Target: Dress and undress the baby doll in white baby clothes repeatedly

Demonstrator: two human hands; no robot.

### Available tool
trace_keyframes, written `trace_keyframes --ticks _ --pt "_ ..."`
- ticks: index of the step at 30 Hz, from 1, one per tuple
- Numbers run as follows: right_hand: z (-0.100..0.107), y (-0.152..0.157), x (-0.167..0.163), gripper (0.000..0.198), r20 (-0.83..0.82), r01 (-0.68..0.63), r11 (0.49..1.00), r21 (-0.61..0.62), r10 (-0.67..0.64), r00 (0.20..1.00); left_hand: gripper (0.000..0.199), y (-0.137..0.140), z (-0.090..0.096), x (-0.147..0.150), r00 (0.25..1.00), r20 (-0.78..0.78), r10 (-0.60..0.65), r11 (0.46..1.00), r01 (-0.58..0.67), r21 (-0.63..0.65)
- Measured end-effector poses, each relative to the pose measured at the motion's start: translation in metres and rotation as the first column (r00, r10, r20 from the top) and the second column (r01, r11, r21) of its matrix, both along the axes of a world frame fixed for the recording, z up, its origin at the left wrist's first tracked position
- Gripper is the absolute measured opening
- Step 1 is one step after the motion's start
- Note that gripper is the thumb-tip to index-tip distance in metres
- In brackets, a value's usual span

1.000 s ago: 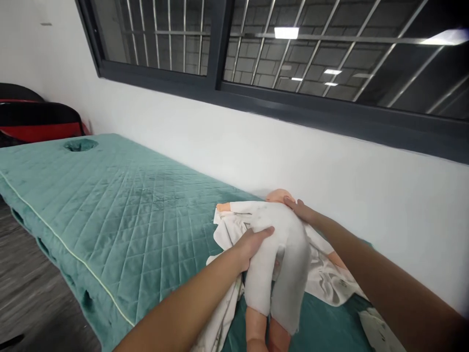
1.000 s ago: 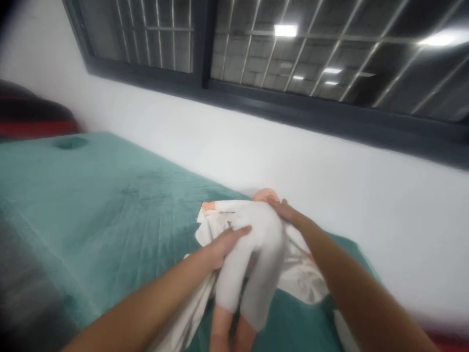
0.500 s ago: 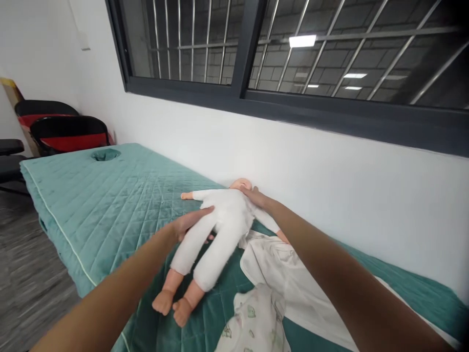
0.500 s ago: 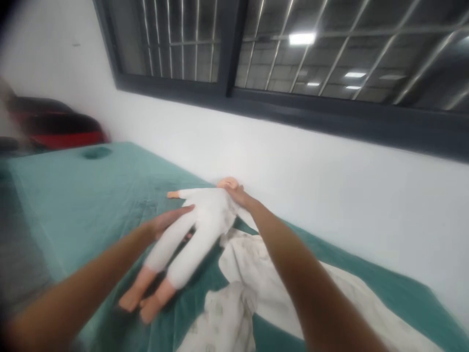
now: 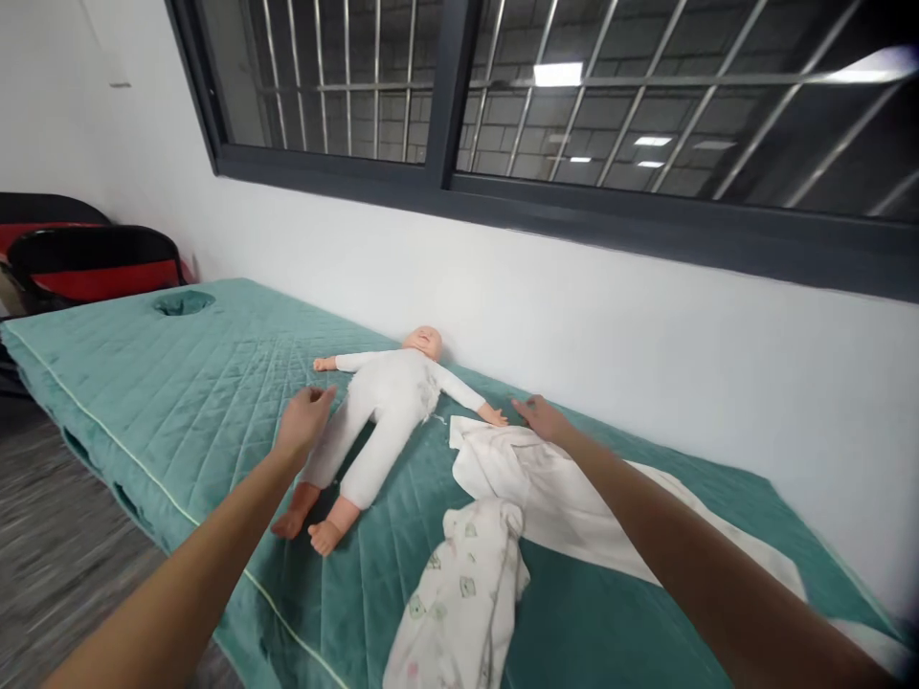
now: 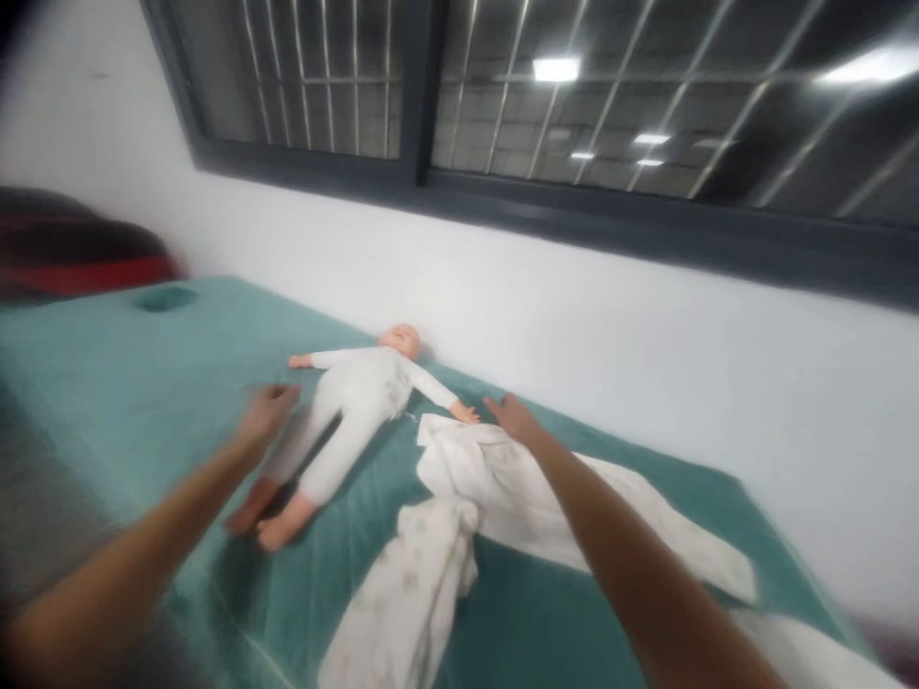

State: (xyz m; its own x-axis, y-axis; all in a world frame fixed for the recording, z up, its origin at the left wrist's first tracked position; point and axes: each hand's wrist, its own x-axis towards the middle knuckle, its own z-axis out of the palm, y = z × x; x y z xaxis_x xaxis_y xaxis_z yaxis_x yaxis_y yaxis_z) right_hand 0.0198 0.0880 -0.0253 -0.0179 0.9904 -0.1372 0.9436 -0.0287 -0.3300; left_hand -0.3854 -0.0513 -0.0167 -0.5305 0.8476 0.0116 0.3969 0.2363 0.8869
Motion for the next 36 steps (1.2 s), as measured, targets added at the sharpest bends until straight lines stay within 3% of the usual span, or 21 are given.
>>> trace_keyframes --ticks 2,3,4,6,8,10,11,13,17,20,22,23,25,27,29,32,34,35,36 --pt "0.007 -0.034 0.041 0.057 0.120 0.021 0.999 -0.024 -0.018 0.993 0.038 -0.022 0.010 0.029 0.999 -0.043 -0.024 0.999 0.026 0.030" --pt "0.012 -0.050 0.057 0.052 0.175 0.026 0.999 -0.031 -0.020 0.984 0.039 -0.035 0.013 0.049 0.989 -0.039 -0.144 0.990 0.144 0.000" --pt "0.018 -0.065 0.070 0.046 0.223 0.029 0.999 -0.028 -0.022 0.975 0.042 -0.049 0.015 0.070 0.936 -0.002 -0.352 0.934 0.352 -0.067" --pt "0.030 -0.091 0.086 0.034 0.294 0.026 1.000 0.001 -0.025 0.955 0.047 -0.077 0.012 0.112 0.709 0.013 -0.706 0.693 0.694 -0.194" --pt "0.042 -0.114 0.091 0.028 0.330 0.003 0.999 0.053 -0.021 0.944 0.044 -0.099 0.005 0.147 0.481 -0.052 -0.875 0.483 0.859 -0.173" --pt "0.054 -0.136 0.089 0.030 0.331 -0.050 0.991 0.121 0.008 0.944 0.047 -0.114 -0.001 0.174 0.347 -0.158 -0.925 0.369 0.918 -0.144" --pt "0.059 -0.148 0.087 0.033 0.320 -0.089 0.984 0.154 0.035 0.947 0.045 -0.119 -0.002 0.185 0.306 -0.224 -0.925 0.339 0.931 -0.131" --pt "0.069 -0.173 0.081 0.037 0.285 -0.184 0.961 0.209 0.120 0.951 0.036 -0.126 0.003 0.203 0.268 -0.394 -0.879 0.332 0.938 -0.101" --pt "0.090 -0.235 0.070 0.039 0.170 -0.377 0.884 0.277 0.341 0.924 0.023 -0.139 0.024 0.235 0.255 -0.727 -0.637 0.360 0.933 0.011" --pt "0.108 -0.288 0.068 0.038 -0.004 -0.519 0.794 0.317 0.548 0.836 0.020 -0.151 0.036 0.255 0.198 -0.850 -0.488 0.310 0.950 0.044" --pt "0.121 -0.322 0.071 0.036 -0.089 -0.560 0.771 0.301 0.608 0.789 0.018 -0.160 0.042 0.261 0.140 -0.903 -0.406 0.271 0.962 0.028" --pt "0.126 -0.338 0.074 0.035 -0.119 -0.552 0.783 0.286 0.601 0.791 0.019 -0.164 0.046 0.262 0.110 -0.921 -0.374 0.264 0.965 0.008" --pt "0.132 -0.368 0.082 0.035 -0.196 -0.445 0.855 0.265 0.500 0.844 0.023 -0.174 0.054 0.261 0.071 -0.945 -0.319 0.284 0.958 -0.024" --pt "0.130 -0.394 0.092 0.046 -0.337 -0.265 0.935 0.235 0.334 0.880 0.027 -0.185 0.064 0.258 0.079 -0.963 -0.259 0.321 0.947 -0.009" --pt "0.118 -0.416 0.099 0.067 -0.501 -0.116 0.977 0.177 0.191 0.844 0.028 -0.198 0.074 0.259 0.126 -0.973 -0.194 0.319 0.946 0.059" --pt "0.086 -0.439 0.093 0.082 -0.714 0.004 0.994 0.109 0.075 0.696 0.027 -0.227 0.084 0.268 0.297 -0.934 -0.201 0.286 0.929 0.234" --pt "0.061 -0.448 0.080 0.073 -0.872 0.010 1.000 0.007 0.001 0.489 0.032 -0.252 0.084 0.274 0.442 -0.821 -0.362 0.271 0.893 0.360" --pt "0.048 -0.451 0.071 0.064 -0.934 0.003 0.999 -0.054 -0.052 0.352 0.034 -0.263 0.082 0.276 0.481 -0.723 -0.495 0.259 0.876 0.406" --pt "0.037 -0.453 0.063 0.056 -0.973 0.010 0.996 -0.091 -0.091 0.213 0.034 -0.274 0.078 0.277 0.467 -0.611 -0.639 0.230 0.874 0.428"
